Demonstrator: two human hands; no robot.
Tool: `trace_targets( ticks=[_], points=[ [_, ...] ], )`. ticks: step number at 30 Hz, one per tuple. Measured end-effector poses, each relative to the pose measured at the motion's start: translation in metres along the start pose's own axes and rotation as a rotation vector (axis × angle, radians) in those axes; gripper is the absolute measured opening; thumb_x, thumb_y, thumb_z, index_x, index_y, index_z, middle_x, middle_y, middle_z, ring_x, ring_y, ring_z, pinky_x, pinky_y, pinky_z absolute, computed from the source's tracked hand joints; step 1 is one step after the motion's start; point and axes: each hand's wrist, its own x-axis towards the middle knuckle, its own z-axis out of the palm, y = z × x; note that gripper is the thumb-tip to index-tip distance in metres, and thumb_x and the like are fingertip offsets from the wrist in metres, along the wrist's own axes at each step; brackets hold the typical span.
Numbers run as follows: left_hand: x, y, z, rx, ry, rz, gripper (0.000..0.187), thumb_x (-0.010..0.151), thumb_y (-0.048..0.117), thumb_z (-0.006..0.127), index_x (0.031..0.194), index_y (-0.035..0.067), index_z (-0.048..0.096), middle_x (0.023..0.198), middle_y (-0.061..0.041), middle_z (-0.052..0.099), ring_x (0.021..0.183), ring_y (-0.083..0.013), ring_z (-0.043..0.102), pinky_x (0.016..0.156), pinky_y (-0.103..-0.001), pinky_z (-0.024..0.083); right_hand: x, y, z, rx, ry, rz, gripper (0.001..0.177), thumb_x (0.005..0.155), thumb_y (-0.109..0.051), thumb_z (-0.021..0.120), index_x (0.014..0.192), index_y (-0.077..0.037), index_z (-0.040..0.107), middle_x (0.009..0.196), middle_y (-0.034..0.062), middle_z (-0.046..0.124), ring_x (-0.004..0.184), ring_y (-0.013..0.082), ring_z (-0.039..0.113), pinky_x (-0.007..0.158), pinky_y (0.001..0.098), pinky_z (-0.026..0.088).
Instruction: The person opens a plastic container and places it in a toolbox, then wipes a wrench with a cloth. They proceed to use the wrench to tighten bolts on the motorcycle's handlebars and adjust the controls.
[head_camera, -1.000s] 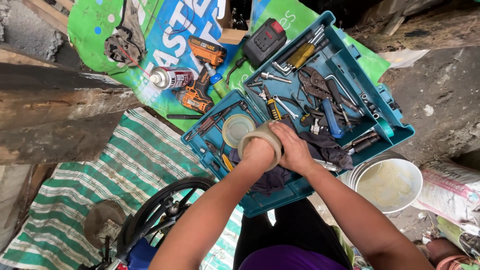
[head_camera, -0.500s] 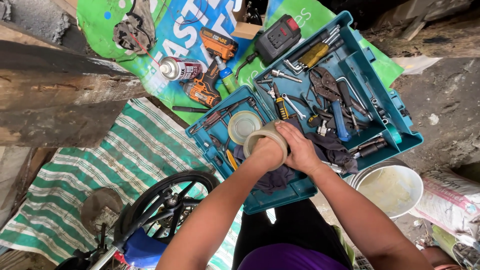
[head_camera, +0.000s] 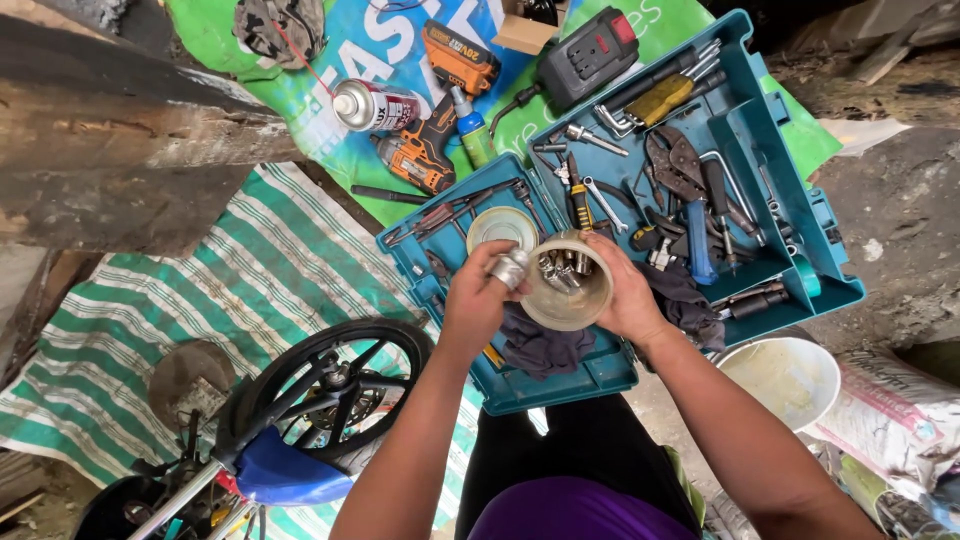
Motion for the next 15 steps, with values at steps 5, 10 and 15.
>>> trace_targets(
  ticks=[5,10,15],
  points=[
    [-0.012,-0.027,-0.016,-0.154,0.118,0.034,0.043,0.115,0.002,0.052,0.156,-0.006,0.057,0.116,-0.028,0.075,0.092,-0.0191,0.074,0.085,-0.034,0.066,-0.003,0.006,0.000,0.023,-0.014,0.014,0.081,0.077,-0.014,0.097,0.143,0.015,0.061,0.144,0.0346,0.069,0.135,0.0545,0.066,0.117,0.0584,0.053],
    [-0.015,-0.065,-0.036,-0.317,0.082,0.074,0.056,0.104,-0.011,0.050,0.159,-0.005,0.055,0.122,-0.030,0.073,0.094,-0.0222,0.073,0.081,-0.035,0.064,-0.018,0.018,-0.002,0.021,-0.025,0.121,0.093,0.075,-0.024,0.101,0.150,0.011,0.059,0.151,0.0306,0.067,0.140,0.0457,0.065,0.122,0.0498,0.050],
    [-0.014,-0.101,-0.037,-0.433,-0.074,0.162,0.067,0.098,0.007,0.067,0.162,-0.005,0.050,0.135,-0.030,0.065,0.105,-0.0244,0.068,0.084,-0.038,0.060,-0.010,0.010,-0.009,-0.045,-0.063,0.208,0.100,0.076,-0.029,0.098,0.159,0.003,0.053,0.149,0.0274,0.069,0.132,0.0442,0.069,0.118,0.0540,0.055]
  ],
)
